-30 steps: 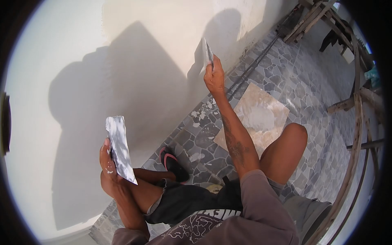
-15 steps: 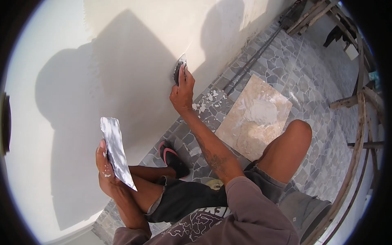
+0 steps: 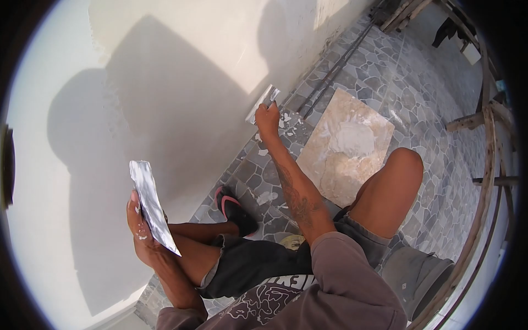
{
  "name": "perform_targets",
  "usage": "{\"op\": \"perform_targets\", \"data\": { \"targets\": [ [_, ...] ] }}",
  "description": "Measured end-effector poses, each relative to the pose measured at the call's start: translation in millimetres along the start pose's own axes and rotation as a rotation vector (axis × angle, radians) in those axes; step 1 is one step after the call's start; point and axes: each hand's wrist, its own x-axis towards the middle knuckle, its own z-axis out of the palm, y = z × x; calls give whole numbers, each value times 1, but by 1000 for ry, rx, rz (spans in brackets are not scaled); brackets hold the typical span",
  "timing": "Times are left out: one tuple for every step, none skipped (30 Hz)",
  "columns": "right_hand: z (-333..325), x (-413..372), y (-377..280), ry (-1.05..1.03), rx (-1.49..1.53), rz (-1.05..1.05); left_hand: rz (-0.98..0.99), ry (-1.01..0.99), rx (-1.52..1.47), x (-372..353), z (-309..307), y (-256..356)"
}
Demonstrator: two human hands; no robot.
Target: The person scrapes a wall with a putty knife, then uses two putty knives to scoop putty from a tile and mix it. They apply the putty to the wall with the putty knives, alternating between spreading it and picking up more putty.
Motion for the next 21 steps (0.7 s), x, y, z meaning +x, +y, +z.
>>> {"op": "perform_targets", "data": {
  "targets": [
    [1,11,5,2,4,-18,4,10,-2,0,-2,-1],
    [4,20,10,4,8,-35,6,16,-5,0,-3,-3],
    [8,27,12,-14,6,-51,12,28,-6,-1,-5,-4],
    [12,34,14,-32,4,-68,17,34,1,-1,-5,-5],
    [16,38,18,-50,3,-84,23,47,3,-2,-6,-6],
    [18,31,10,-48,-45,-139,32,58,11,-2,-6,-7],
    [20,17,-5,-45,-92,-194,40,66,17,-2,-7,-8],
    [23,4,-14,-42,-140,-250,46,77,17,-1,-8,-10],
    [33,-2,-2,10,-197,-432,47,84,-4,-1,-8,-11],
    [42,-12,4,64,-254,-614,45,84,-17,-2,-8,-12],
    [47,-24,10,59,-278,-732,41,81,-65,-2,-8,-13],
    [50,-43,8,56,-304,-849,36,78,-113,-1,-9,-14],
    [48,-59,10,53,-328,-966,34,88,-138,0,-6,-14],
    [43,-72,12,-22,-294,-957,22,74,-149,0,-6,-12],
    [38,-84,15,-97,-259,-949,10,60,-160,0,-5,-11],
    [36,-89,14,-171,-223,-940,-14,22,-156,1,-8,-8],
    [32,-87,13,-170,-213,-939,-29,25,-120,1,-7,-6],
    [23,-85,6,-170,-203,-939,-43,28,-84,0,-6,-5],
    [14,-84,-2,-172,-192,-939,-49,74,-15,-2,-2,-4],
    [7,-75,-14,-129,-160,-940,14,109,53,-3,-5,-8],
    [2,-59,-31,-86,-128,-940,75,149,123,-4,-7,-13]
  ]
}}
